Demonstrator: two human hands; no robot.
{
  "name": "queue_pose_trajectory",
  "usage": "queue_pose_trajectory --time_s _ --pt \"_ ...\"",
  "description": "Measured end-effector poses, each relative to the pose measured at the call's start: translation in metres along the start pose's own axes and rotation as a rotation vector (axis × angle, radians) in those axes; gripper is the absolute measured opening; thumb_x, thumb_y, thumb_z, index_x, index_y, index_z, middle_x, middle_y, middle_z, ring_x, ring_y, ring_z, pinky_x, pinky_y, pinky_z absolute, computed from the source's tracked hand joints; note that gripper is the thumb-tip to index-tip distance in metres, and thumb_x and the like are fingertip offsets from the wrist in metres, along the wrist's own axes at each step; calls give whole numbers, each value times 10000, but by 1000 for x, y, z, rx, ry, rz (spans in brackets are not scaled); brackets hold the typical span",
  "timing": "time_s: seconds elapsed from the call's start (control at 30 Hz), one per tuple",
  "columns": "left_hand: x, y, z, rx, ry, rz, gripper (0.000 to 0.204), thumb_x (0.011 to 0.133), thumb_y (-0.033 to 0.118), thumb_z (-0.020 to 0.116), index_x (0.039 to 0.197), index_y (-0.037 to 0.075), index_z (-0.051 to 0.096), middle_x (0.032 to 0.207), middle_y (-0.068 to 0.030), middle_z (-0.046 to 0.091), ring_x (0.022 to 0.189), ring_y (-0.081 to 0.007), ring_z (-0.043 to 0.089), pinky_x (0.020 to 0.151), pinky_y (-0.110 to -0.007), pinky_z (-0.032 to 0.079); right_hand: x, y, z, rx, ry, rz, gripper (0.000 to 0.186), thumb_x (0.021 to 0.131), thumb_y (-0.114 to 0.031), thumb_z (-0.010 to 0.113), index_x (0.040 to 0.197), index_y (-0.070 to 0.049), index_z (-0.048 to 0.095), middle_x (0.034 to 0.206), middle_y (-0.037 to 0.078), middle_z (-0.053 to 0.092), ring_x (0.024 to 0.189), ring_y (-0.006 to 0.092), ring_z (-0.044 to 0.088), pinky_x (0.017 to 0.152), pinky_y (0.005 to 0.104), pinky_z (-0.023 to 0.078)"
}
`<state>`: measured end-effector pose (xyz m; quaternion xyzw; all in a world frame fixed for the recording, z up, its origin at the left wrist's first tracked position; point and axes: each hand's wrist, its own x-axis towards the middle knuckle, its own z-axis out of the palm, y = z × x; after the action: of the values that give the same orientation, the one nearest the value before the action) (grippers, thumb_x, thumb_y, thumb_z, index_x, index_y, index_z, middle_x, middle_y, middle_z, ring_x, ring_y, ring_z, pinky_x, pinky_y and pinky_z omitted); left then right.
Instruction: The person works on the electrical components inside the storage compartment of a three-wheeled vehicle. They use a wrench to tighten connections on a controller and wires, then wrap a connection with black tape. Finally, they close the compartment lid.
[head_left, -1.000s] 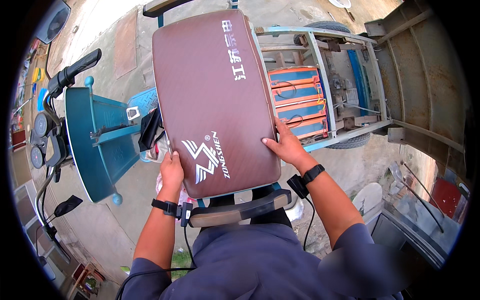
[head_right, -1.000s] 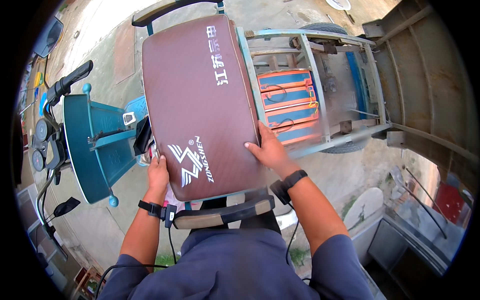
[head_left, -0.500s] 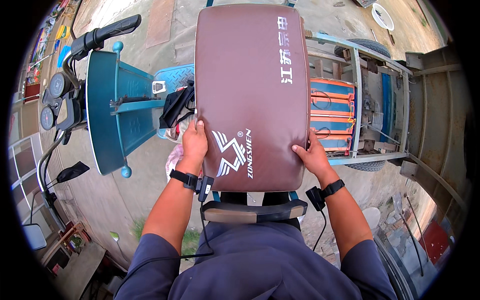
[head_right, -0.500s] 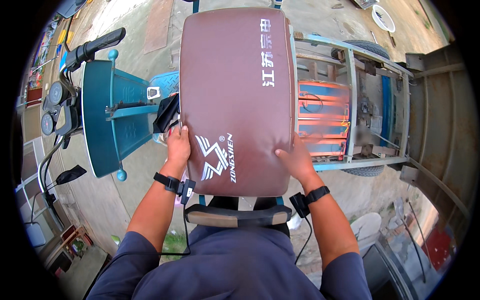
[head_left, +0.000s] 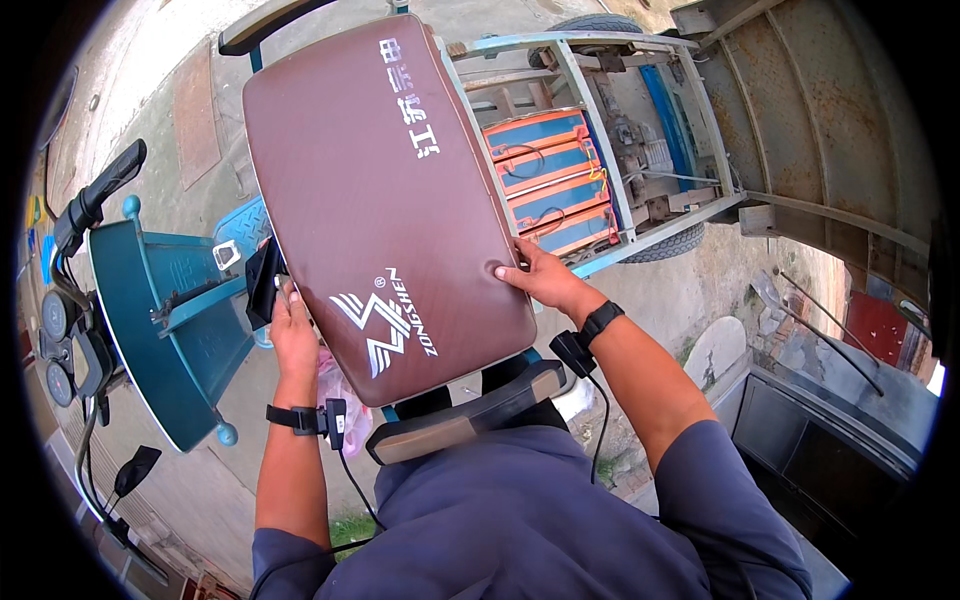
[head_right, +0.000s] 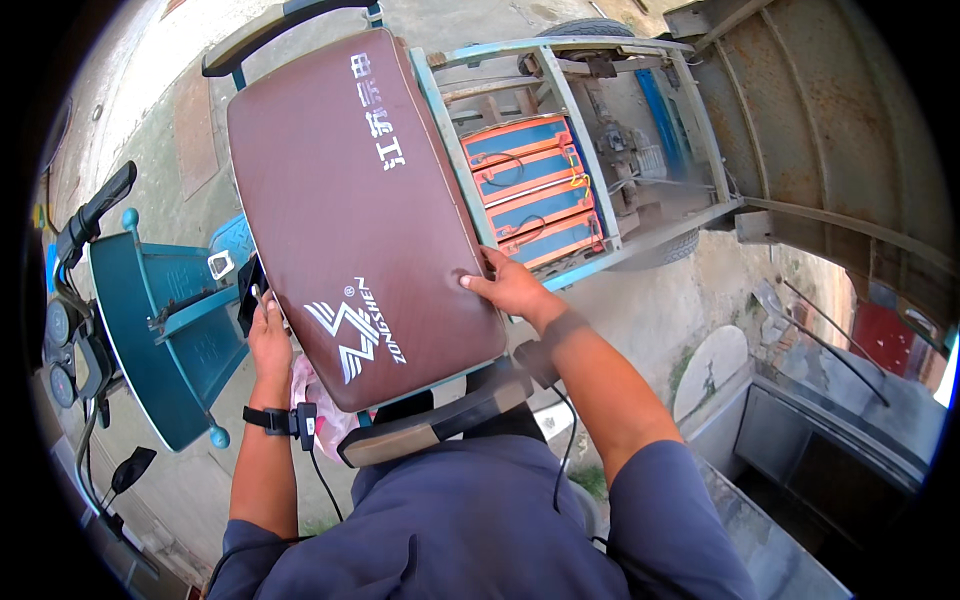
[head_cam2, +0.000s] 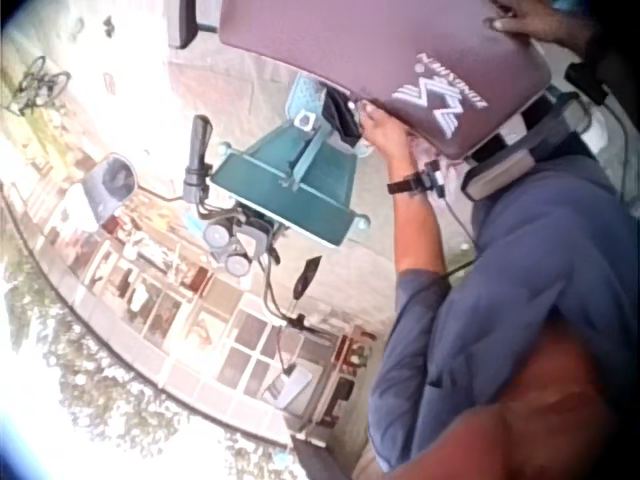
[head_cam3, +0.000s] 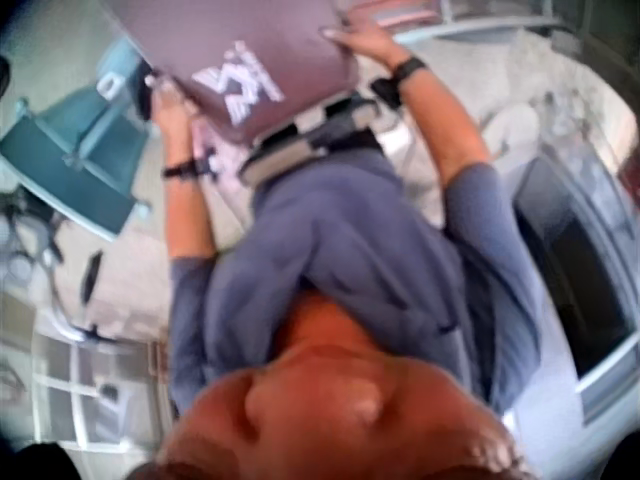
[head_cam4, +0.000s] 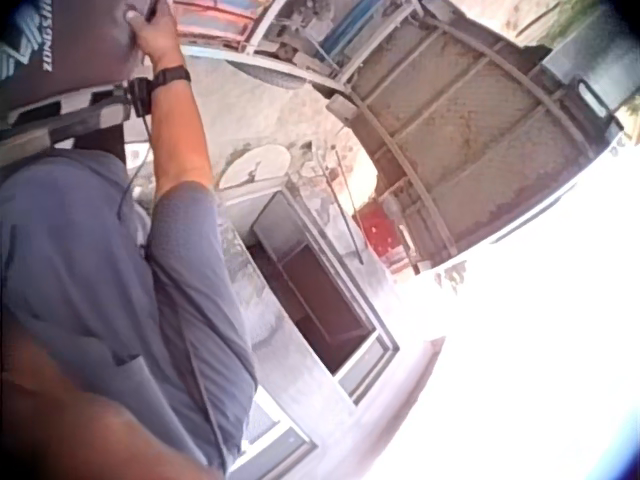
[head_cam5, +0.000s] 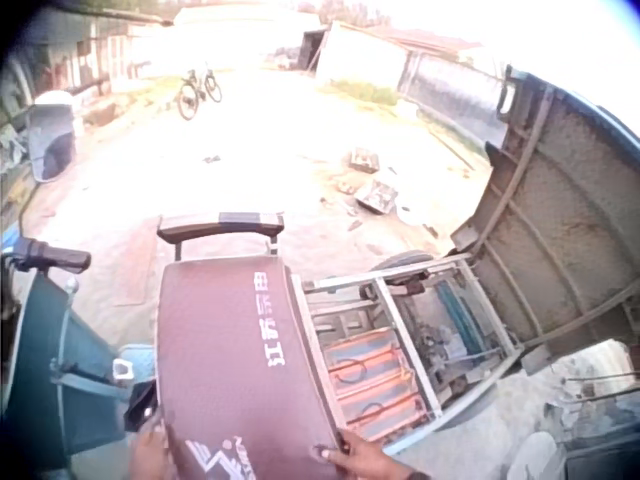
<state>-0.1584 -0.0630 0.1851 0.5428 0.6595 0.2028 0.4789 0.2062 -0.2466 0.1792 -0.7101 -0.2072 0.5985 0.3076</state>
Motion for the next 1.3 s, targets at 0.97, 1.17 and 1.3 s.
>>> queue_pose_trajectory --time_s 0.97,1.17,1.3 --pt "-223 51 114 584 84 316 274 1075 282 507 994 44 614 788 -199 630 710 -397 607 655 -468 476 -211 265 -209 82 148 427 562 955 -377 693 1403 -61 572 1223 87 688 1080 203 683 869 345 533" --pt "-220 49 122 748 140 263 292 1063 330 503 981 69 605 808 -204 653 752 -436 628 662 -517 474 -244 298 -236 140 196 458 512 960 -369 689 1365 -70 594 1194 68 695 1056 193 678 860 342 535" --pt "-222 48 125 744 177 286 301 1059 342 494 982 73 606 818 -212 663 782 -448 638 686 -534 480 -254 314 -229 208 220 428 511 963 -366 688 1366 -67 593 1189 70 695 1042 192 678 866 343 539"
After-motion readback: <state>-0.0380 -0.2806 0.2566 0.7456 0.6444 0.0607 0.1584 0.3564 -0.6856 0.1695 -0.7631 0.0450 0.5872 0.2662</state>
